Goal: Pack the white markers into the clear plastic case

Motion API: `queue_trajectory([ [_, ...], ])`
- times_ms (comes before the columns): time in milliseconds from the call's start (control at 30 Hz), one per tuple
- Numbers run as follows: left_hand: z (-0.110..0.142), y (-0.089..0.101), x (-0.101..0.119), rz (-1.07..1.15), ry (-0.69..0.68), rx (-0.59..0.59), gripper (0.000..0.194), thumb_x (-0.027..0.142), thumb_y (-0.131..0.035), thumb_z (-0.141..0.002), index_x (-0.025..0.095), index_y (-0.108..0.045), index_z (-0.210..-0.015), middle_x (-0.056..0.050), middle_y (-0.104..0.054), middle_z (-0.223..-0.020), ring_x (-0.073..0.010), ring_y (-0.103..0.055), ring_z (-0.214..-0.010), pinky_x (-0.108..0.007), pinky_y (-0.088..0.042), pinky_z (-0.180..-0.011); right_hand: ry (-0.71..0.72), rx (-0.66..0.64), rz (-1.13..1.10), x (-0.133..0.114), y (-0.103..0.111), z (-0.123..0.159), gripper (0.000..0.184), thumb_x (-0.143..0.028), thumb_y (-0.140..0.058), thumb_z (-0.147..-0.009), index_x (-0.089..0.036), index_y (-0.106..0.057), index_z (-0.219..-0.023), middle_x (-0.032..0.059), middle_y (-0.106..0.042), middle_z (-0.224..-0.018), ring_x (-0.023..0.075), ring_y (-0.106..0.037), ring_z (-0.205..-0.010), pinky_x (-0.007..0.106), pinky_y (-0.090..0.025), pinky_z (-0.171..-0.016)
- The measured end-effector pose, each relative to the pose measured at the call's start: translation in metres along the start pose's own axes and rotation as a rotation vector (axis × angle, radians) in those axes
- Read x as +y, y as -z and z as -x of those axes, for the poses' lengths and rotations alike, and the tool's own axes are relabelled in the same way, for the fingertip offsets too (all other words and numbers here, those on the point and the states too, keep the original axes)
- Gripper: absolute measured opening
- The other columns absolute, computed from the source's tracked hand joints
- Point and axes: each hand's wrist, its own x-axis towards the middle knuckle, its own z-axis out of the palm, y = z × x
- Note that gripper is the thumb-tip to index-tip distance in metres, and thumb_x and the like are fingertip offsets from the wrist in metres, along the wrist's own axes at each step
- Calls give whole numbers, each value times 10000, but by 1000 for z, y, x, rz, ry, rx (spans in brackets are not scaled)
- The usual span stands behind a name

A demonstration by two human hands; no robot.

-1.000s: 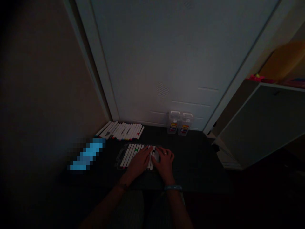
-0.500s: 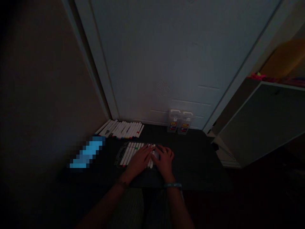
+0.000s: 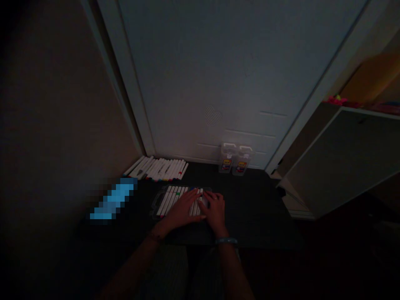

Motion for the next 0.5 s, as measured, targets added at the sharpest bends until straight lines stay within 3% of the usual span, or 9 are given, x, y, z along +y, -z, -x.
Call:
queue_trajectory([
  [500, 1, -1, -8, 84, -3, -53, 887, 692, -591, -656, 208, -367, -1365, -116, -327, -1459, -279, -278, -1348, -474, -210, -1113, -68, -53, 24, -7, 6, -1, 385, -437, -569, -832, -307, -586, -1194, 4, -601, -1189, 229, -435, -1093, 362, -348, -924],
])
